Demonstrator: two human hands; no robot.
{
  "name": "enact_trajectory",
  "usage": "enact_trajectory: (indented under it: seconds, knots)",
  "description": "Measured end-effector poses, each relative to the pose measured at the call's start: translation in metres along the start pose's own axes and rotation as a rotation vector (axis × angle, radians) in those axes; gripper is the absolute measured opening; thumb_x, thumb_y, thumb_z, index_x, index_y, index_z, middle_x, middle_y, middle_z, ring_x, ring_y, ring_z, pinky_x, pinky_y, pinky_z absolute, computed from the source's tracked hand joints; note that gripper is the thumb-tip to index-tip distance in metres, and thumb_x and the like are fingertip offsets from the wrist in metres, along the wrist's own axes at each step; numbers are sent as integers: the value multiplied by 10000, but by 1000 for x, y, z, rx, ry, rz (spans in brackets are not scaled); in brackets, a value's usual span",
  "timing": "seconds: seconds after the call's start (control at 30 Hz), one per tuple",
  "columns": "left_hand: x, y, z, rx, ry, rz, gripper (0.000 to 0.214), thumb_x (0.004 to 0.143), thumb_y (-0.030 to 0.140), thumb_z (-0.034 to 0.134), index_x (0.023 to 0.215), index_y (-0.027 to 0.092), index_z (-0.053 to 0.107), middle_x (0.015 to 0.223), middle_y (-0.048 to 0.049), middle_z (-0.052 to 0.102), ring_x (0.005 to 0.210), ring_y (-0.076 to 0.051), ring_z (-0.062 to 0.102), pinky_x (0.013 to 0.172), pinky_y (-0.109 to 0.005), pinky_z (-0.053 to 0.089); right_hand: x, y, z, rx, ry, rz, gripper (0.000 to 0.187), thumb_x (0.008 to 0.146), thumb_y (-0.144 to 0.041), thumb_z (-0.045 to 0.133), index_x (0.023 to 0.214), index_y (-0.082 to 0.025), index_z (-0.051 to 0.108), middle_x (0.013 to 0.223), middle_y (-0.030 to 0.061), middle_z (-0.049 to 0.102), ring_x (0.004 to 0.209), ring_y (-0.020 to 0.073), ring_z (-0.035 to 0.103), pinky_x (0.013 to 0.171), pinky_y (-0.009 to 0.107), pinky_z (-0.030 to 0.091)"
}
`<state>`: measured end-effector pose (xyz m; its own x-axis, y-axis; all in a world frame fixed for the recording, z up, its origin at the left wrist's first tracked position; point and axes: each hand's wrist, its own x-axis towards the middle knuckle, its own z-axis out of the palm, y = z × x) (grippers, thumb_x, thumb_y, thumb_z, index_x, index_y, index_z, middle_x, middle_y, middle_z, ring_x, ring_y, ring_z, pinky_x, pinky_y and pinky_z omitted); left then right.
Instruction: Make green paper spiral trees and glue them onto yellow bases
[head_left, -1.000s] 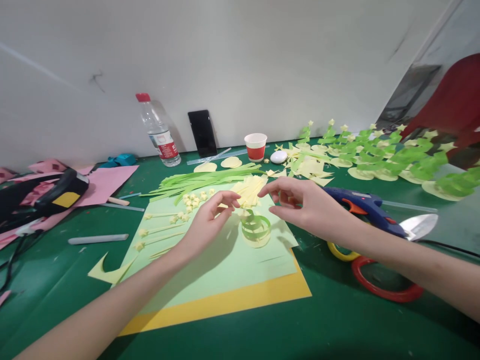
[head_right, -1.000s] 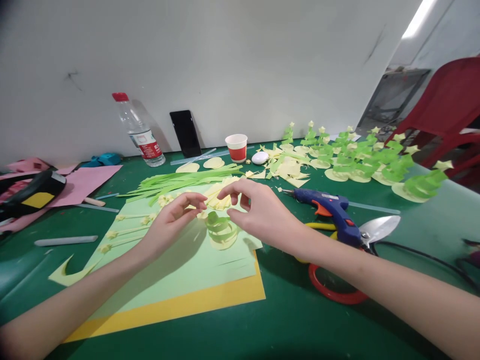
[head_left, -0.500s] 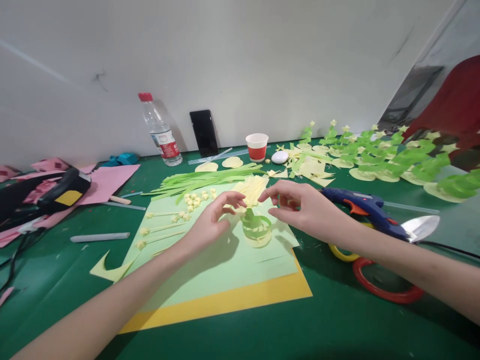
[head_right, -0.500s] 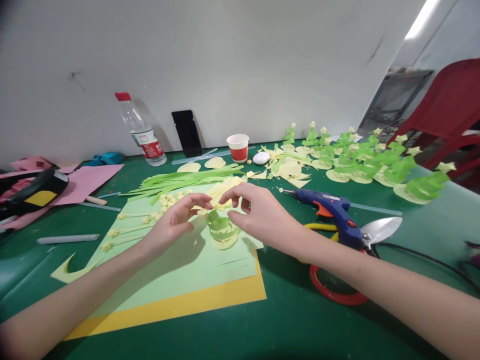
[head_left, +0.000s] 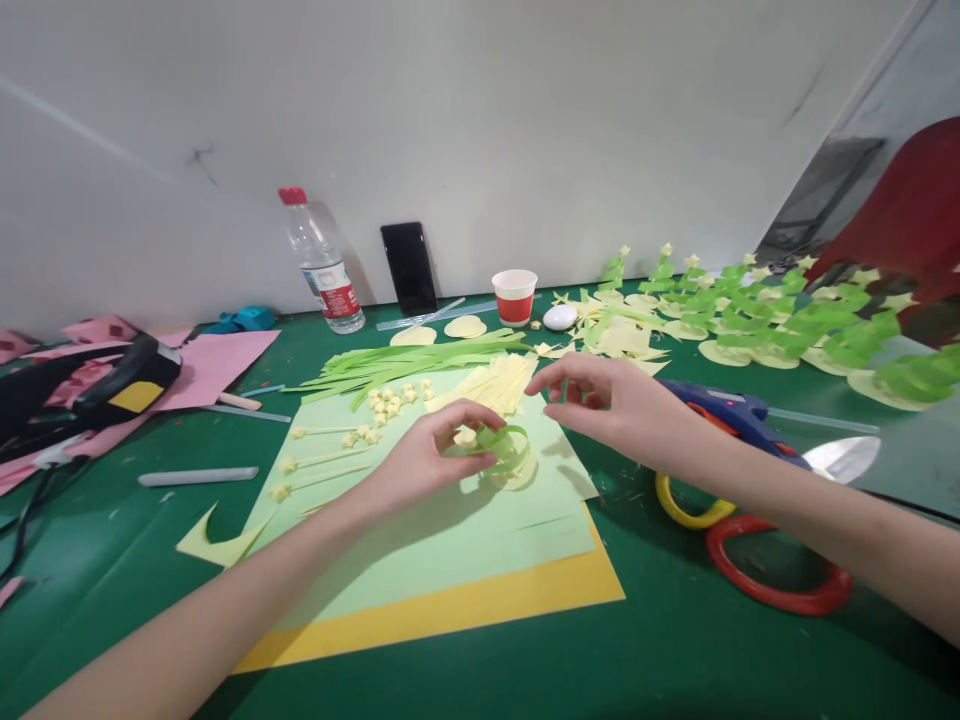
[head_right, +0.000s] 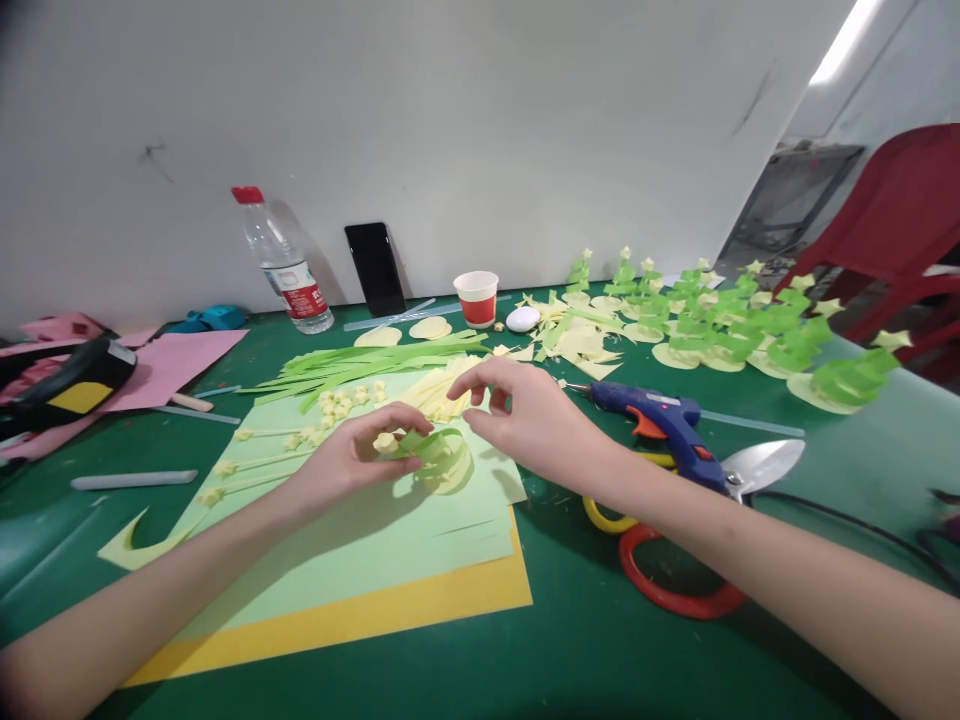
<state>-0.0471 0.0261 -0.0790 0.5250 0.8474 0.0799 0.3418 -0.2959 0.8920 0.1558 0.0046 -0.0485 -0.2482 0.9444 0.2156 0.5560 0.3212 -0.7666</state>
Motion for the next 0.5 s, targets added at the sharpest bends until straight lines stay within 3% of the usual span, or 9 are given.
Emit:
enact_trajectory:
  seconds: [0.17, 0.33, 0.5]
  knots:
    - [-1, 9, -1, -93, 123, 11, 73, 702, 231, 629, 735, 209, 567, 880, -14, 568, 858, -173, 550, 732, -285, 469, 3, -6, -18, 33, 59, 12, 200, 723, -272, 537, 860, -170, 641, 652, 3, 510, 580, 120, 463, 536, 273, 367]
    - [-9, 30, 1, -404, 305, 8, 116, 644, 153, 695, 647, 201, 589, 824, 4, 538, 828, -138, 529, 643, -191, 466, 0, -15, -32, 90, 143, -42, 233, 719, -359, 559, 858, -188, 632, 855, 47, 618, 689, 155, 540, 570, 292, 416]
    - [-18, 49, 5, -688, 444, -2, 110, 660, 135, 700, 676, 210, 621, 809, 47, 515, 663, -61, 542, 631, -150, 486, -9, -26, -31, -18, 179, -168, 154, 754, -348, 545, 684, -211, 548, 706, 23, 575, 608, 144, 513, 518, 282, 402]
